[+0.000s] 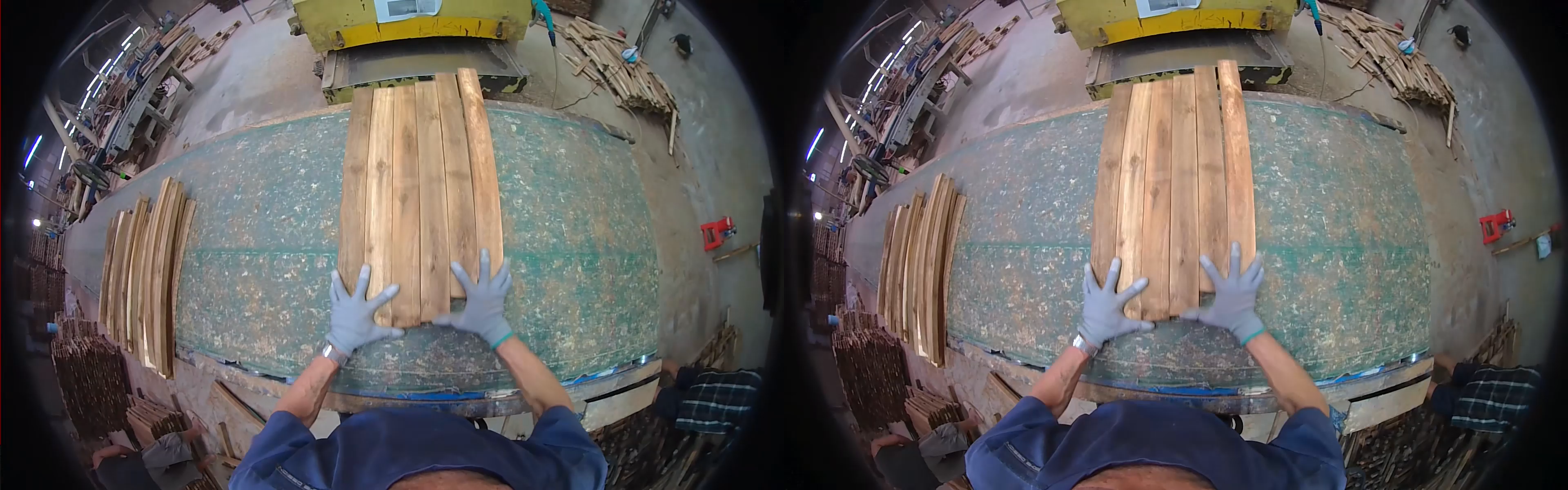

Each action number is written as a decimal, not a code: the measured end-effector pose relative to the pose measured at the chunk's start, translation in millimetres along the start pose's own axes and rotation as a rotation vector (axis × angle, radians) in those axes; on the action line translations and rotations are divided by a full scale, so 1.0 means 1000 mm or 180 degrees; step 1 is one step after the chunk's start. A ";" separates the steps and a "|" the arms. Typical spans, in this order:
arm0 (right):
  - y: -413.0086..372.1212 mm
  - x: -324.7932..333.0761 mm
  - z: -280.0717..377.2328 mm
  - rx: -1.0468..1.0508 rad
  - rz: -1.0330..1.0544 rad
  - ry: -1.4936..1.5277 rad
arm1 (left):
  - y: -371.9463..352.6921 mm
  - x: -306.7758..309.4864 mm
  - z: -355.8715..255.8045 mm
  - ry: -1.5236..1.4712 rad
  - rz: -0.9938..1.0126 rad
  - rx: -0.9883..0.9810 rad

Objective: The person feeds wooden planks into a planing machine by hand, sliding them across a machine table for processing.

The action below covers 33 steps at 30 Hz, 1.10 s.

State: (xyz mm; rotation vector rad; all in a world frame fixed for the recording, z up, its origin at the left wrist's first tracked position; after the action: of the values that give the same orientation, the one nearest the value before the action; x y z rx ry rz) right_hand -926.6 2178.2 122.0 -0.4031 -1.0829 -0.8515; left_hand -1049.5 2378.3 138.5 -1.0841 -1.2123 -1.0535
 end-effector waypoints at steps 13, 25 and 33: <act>0.192 0.008 -0.039 -0.0004 -0.0560 -0.0358 | 0.050 -0.018 0.067 -0.0638 -0.0359 0.1940; 0.192 0.002 -0.047 -0.0054 -0.0636 -0.0069 | 0.066 -0.016 0.108 -0.1406 -0.1307 0.1605; 0.196 0.018 -0.034 -0.0179 -0.0245 -0.0347 | 0.098 0.013 0.079 -0.0908 -0.0753 0.0730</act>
State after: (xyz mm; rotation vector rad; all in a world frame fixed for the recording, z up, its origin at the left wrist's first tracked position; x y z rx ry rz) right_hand -751.6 2271.2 144.0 -0.4614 -1.1832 -0.9384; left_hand -966.0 2472.6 149.3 -0.9485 -1.6803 -0.9272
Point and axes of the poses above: each hand's wrist, its own y-axis towards the middle knuckle, its own x-axis out of the back of the hand, z = x × y, the point moved 9 cm from there along y, towards the middle knuckle, and after that the axes turned 13 degrees about y, right-handed, at the moved point
